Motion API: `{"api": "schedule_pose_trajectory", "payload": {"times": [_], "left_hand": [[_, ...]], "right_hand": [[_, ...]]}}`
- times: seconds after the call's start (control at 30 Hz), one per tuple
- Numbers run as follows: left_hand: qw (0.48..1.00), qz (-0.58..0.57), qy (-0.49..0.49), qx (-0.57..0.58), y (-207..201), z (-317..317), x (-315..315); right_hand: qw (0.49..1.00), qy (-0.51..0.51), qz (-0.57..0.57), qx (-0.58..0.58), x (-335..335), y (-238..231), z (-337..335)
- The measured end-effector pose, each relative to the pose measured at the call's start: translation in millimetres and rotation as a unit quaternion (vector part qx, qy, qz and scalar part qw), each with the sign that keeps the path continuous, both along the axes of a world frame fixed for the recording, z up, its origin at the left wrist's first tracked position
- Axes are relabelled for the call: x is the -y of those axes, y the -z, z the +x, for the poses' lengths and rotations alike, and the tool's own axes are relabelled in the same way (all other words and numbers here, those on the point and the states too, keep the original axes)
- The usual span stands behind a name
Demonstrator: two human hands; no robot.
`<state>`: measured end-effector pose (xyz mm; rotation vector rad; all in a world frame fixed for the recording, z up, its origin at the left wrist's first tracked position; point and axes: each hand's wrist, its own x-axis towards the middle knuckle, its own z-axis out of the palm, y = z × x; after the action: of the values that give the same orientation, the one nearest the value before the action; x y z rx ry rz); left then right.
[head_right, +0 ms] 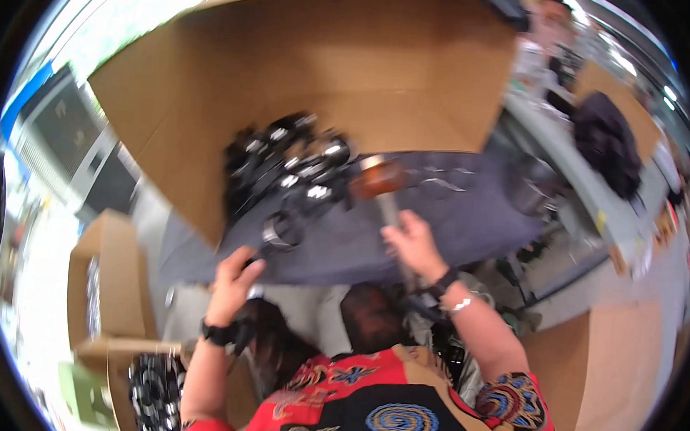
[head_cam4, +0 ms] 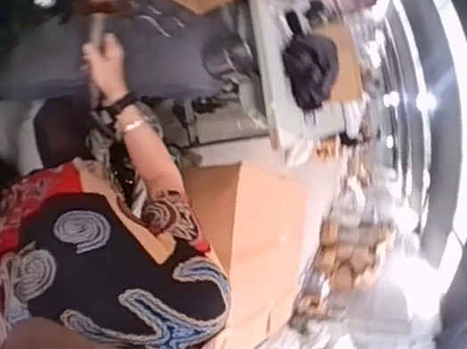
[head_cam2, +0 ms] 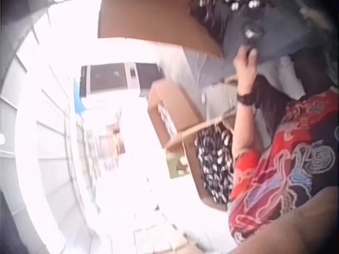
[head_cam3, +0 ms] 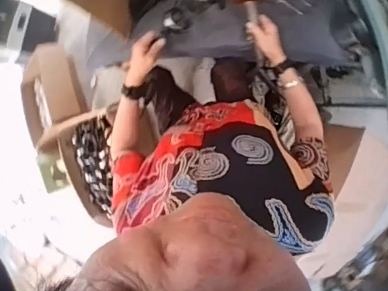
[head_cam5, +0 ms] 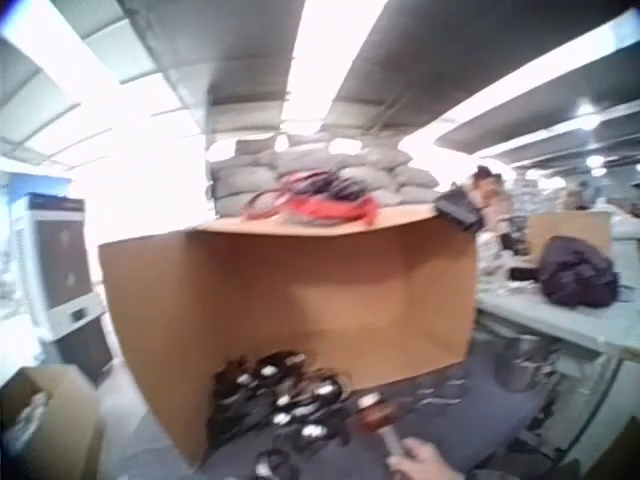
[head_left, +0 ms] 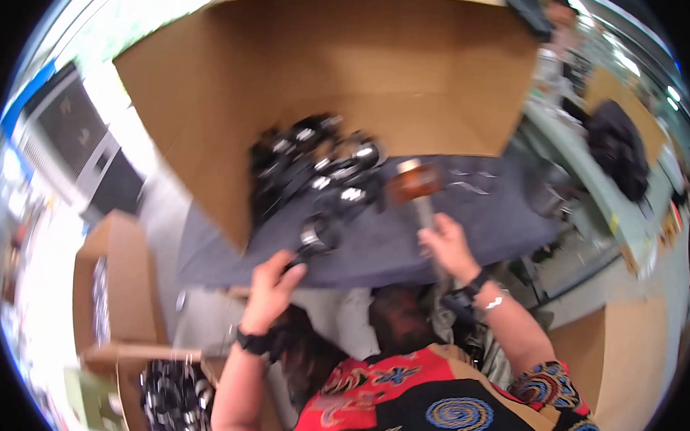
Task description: Assembling metal rings onto plastic parts using a rubber mallet.
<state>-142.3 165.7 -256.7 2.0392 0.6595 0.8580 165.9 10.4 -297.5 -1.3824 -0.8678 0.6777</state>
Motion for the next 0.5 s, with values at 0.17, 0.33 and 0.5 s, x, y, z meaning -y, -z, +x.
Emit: {"api": "schedule_pose_trajectory", "payload": {"times": [0.17,0.33,0.5], "left_hand": [[0.938,-0.294,-0.068,0.170,85,4,54],[0.906,-0.345,-0.055,0.238,116,12,67],[0.897,-0.369,-0.042,0.241,115,23,56]], "right_hand": [[0.993,-0.096,-0.015,0.068,-9,-11,-12],[0.972,-0.180,-0.062,0.140,-8,-62,-68],[0.937,-0.217,-0.074,0.262,-16,-88,-81]]}}
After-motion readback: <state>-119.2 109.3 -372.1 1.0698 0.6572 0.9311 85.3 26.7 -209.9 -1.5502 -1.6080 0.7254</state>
